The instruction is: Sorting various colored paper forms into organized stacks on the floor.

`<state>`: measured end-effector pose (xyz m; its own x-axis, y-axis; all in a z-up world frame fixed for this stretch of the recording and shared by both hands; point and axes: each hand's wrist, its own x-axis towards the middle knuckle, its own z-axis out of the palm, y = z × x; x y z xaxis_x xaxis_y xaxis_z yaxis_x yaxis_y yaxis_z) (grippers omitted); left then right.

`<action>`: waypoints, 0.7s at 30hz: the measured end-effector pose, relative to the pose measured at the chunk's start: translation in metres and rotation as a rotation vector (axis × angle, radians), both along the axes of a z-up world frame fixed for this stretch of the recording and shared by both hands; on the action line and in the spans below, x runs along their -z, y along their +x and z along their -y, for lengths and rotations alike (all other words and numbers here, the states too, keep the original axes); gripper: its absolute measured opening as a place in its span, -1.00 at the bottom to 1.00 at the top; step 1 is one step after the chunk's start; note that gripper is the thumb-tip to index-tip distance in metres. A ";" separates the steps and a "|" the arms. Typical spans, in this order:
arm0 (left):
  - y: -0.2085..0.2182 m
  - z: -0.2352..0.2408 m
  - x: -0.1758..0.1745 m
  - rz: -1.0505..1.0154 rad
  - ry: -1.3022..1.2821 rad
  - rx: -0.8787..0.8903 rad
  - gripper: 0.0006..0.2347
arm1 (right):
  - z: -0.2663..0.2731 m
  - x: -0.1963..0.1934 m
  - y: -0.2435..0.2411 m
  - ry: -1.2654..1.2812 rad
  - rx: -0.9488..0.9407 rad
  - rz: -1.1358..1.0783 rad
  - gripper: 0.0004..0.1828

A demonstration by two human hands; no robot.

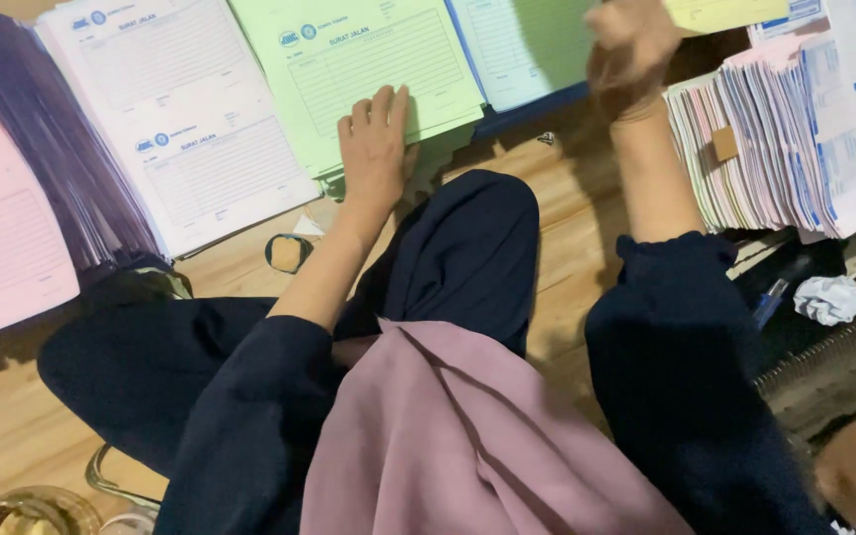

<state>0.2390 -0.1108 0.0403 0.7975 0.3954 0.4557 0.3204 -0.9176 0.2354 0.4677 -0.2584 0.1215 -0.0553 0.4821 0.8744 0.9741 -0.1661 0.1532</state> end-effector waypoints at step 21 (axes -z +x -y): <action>-0.041 -0.011 0.004 0.033 0.005 -0.035 -0.89 | 0.044 0.050 -0.033 -0.579 0.128 -0.133 -0.87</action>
<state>0.1980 -0.0996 0.0364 0.7674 0.4208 0.4838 0.3445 -0.9070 0.2423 0.4344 -0.3021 0.0713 0.1259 0.8772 0.4633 0.9690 -0.2088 0.1320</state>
